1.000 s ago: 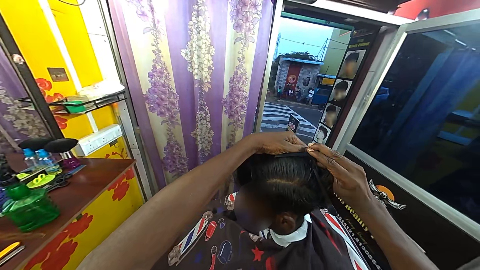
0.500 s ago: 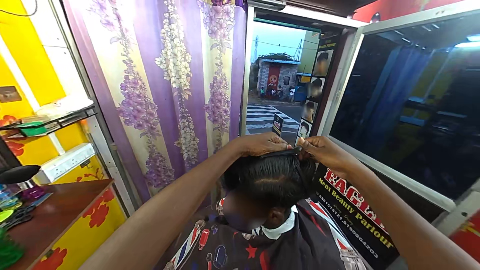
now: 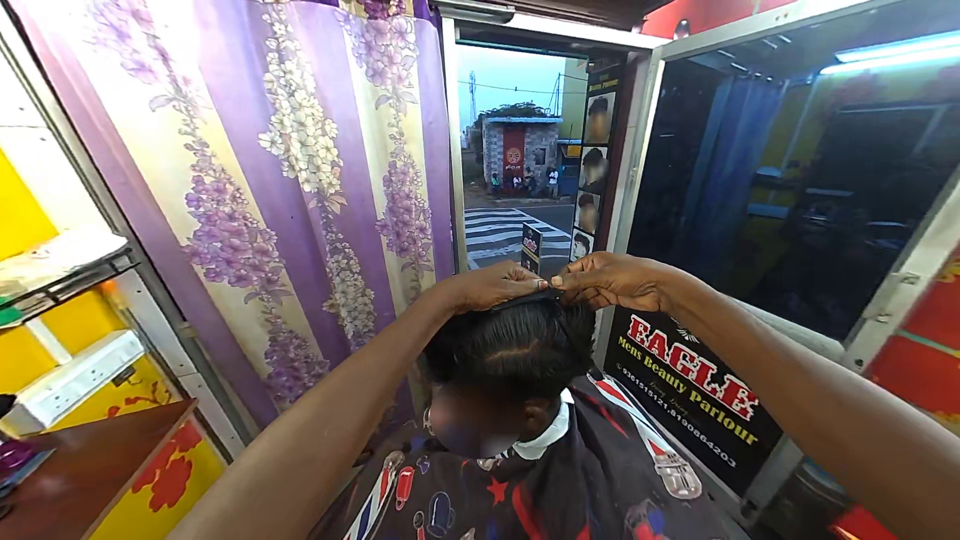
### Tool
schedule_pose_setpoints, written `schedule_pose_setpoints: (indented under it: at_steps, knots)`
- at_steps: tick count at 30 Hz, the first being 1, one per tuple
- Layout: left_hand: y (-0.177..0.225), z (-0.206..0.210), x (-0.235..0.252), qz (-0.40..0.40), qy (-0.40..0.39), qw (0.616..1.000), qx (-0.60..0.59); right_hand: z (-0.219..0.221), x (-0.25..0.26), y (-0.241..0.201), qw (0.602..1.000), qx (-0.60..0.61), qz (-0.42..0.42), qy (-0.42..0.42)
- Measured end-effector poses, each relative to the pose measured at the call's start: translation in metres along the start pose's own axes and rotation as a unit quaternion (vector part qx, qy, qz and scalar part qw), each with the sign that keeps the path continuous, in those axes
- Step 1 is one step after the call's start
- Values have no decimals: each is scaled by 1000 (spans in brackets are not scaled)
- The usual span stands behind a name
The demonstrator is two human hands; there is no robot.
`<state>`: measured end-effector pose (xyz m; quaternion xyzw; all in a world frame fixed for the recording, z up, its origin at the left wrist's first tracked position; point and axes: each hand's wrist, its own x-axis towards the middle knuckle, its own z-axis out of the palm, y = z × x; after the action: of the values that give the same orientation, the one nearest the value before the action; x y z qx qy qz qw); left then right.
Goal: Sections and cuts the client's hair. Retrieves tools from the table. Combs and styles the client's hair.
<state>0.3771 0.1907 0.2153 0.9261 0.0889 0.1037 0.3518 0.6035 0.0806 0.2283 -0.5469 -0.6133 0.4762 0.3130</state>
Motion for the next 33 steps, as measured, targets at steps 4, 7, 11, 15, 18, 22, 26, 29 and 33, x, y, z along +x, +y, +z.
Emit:
schedule_pose_setpoints:
  at_steps: [4, 7, 11, 15, 18, 22, 26, 29, 33]
  knots:
    - [3, 1, 1, -21, -3, 1000, -9, 5, -2, 0, 1000, 10, -7, 11]
    - [4, 2, 4, -16, -4, 1000, 8, 4, -2, 2, 1000, 14, -13, 5]
    - [3, 0, 5, -4, -9, 1000, 11, 4, -2, 8, 998, 57, -26, 20]
    - [8, 0, 6, -5, -10, 1000, 23, 2, -5, 16, 993, 95, -51, 36]
    - [14, 2, 7, -27, -13, 999, 45, -21, -7, 39, 994, 103, -32, 24]
    - [19, 5, 10, -25, -24, 997, 71, -62, -12, 105, 973, 202, -14, 115]
    - [26, 7, 12, -9, -26, 995, 101, -59, -30, 163, 904, 344, -19, 252]
    - [36, 7, 10, 51, -7, 988, 147, -38, -50, 194, 861, 419, -33, 285]
    - [60, 5, -4, 145, 106, 958, 226, -2, -71, 228, 817, 490, -32, 301]
